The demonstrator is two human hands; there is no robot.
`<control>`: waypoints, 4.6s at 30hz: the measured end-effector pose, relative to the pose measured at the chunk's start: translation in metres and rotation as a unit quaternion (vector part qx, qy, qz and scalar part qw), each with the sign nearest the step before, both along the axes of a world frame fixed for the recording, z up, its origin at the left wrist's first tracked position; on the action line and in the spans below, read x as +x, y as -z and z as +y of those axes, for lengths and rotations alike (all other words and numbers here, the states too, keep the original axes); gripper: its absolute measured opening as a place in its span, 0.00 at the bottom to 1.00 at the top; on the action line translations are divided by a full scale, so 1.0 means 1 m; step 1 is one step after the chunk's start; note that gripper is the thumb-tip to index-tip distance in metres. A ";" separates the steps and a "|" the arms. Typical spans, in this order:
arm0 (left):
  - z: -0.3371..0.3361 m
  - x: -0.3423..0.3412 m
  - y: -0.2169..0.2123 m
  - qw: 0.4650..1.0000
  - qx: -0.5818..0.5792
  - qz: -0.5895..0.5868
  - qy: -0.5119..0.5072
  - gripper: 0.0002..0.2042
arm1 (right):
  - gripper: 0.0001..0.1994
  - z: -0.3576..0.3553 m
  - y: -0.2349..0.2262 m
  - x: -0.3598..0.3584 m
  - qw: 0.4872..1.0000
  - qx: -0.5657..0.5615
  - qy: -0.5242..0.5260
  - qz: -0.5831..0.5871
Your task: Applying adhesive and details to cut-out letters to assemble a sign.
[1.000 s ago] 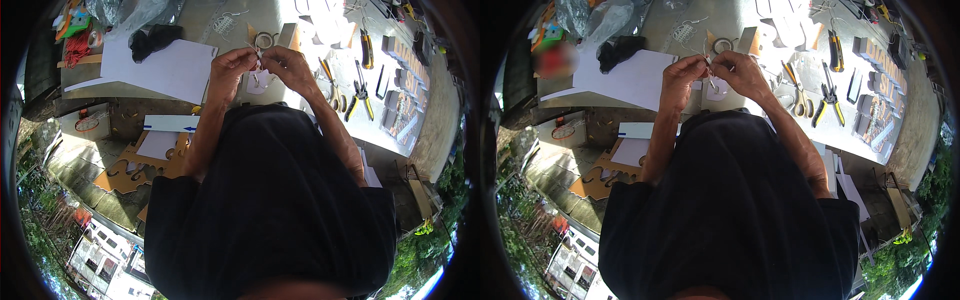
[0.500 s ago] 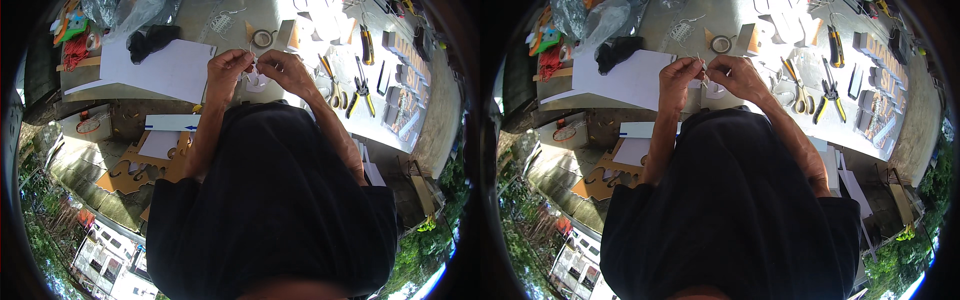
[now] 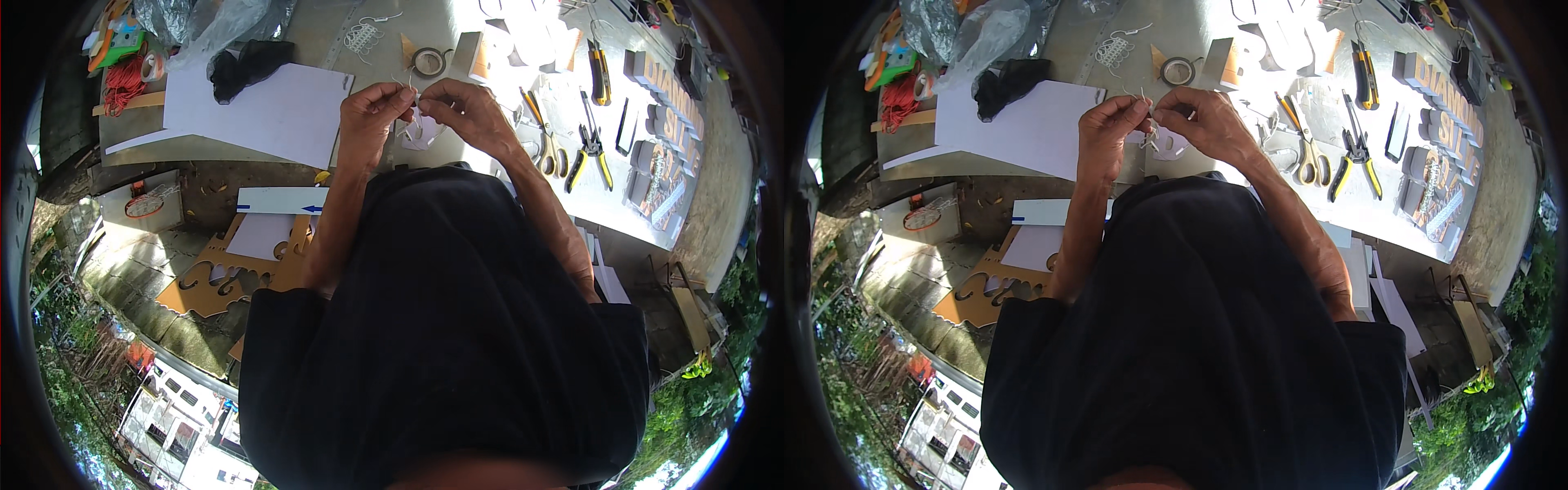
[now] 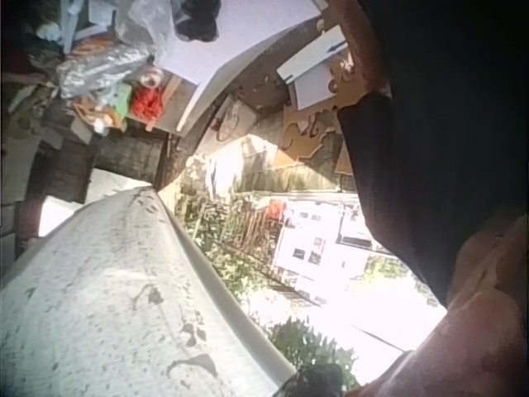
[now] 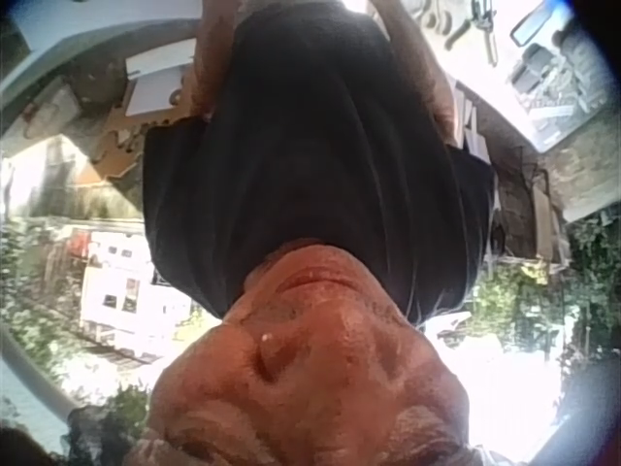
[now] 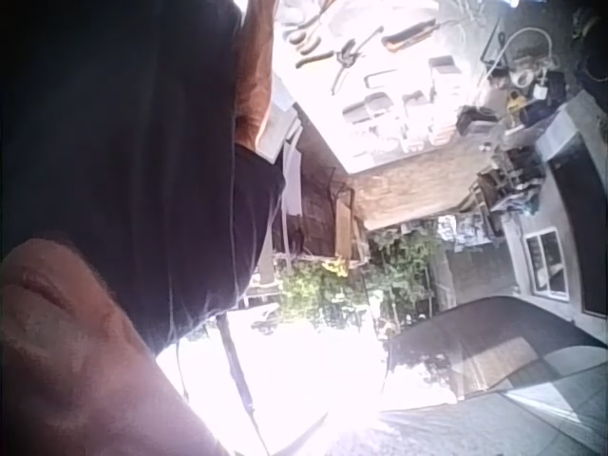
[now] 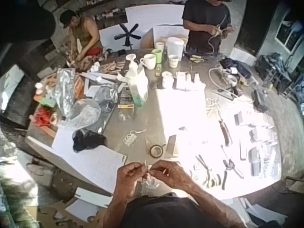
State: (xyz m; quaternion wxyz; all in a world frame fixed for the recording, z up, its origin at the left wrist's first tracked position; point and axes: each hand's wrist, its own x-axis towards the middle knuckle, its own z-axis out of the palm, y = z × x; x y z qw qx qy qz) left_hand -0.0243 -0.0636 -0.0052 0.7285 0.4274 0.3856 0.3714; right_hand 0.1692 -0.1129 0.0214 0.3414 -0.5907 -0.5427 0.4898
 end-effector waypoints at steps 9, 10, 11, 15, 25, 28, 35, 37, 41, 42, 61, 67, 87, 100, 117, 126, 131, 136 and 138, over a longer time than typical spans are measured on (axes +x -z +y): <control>0.004 0.000 0.002 0.998 -0.041 -0.023 -0.049 0.09 | 0.15 -0.006 0.023 -0.005 0.992 -0.023 0.016 0.126; 0.004 0.000 0.001 0.997 -0.044 -0.024 -0.059 0.09 | 0.15 -0.008 0.025 -0.008 0.989 -0.019 0.023 0.144; 0.005 0.000 0.001 0.997 -0.044 -0.024 -0.058 0.09 | 0.15 -0.008 0.026 -0.011 0.989 -0.019 0.023 0.144; 0.008 -0.002 0.001 0.998 -0.042 0.018 -0.050 0.10 | 0.16 -0.004 0.039 -0.017 0.978 -0.058 0.046 0.194; 0.009 -0.002 0.039 0.992 -0.054 0.106 -0.033 0.11 | 0.18 -0.016 0.078 -0.031 0.936 -0.161 0.101 0.295; 0.014 -0.007 0.042 0.992 -0.077 0.101 -0.002 0.11 | 0.19 -0.022 0.080 -0.039 0.921 -0.196 0.118 0.314; 0.030 -0.011 0.051 0.990 -0.092 0.100 0.035 0.11 | 0.20 -0.022 0.079 -0.061 0.923 -0.156 0.203 0.287; 0.030 -0.013 0.049 0.989 -0.101 0.100 0.039 0.11 | 0.19 -0.026 0.078 -0.068 0.922 -0.161 0.222 0.272; 0.041 -0.021 0.051 0.982 -0.121 0.093 0.114 0.11 | 0.16 -0.030 0.076 -0.083 0.914 -0.133 0.263 0.280; 0.043 -0.025 0.053 0.976 -0.117 0.110 0.146 0.11 | 0.15 -0.032 0.073 -0.088 0.912 -0.130 0.271 0.279; 0.075 -0.030 0.066 0.951 -0.048 0.117 0.281 0.09 | 0.12 -0.027 0.074 -0.111 0.938 -0.068 0.314 0.131; 0.088 -0.034 0.062 0.966 -0.064 0.096 0.233 0.07 | 0.10 -0.044 0.057 -0.069 0.907 0.047 0.416 0.041; 0.086 -0.014 0.076 0.944 -0.064 0.150 0.286 0.08 | 0.15 -0.047 0.077 -0.099 0.928 -0.137 0.315 0.141; 0.079 0.005 0.091 0.947 -0.065 0.150 0.276 0.09 | 0.11 -0.076 0.078 -0.122 0.924 -0.012 0.215 -0.317; 0.076 0.009 0.090 0.927 -0.037 0.205 0.313 0.09 | 0.10 -0.057 0.089 -0.132 0.909 -0.105 0.273 -0.298; 0.080 0.008 0.089 0.876 0.122 0.326 0.333 0.11 | 0.08 -0.055 0.093 -0.133 0.907 -0.084 0.366 -0.192; 0.078 0.010 0.089 0.876 0.150 0.330 0.317 0.11 | 0.08 -0.055 0.094 -0.129 0.895 -0.130 0.412 -0.112; 0.074 0.016 0.080 0.850 0.240 0.344 0.319 0.10 | 0.11 -0.047 0.086 -0.118 0.876 -0.179 0.447 -0.018; 0.076 0.017 0.082 0.841 0.263 0.344 0.325 0.10 | 0.11 -0.042 0.086 -0.115 0.872 -0.173 0.459 0.000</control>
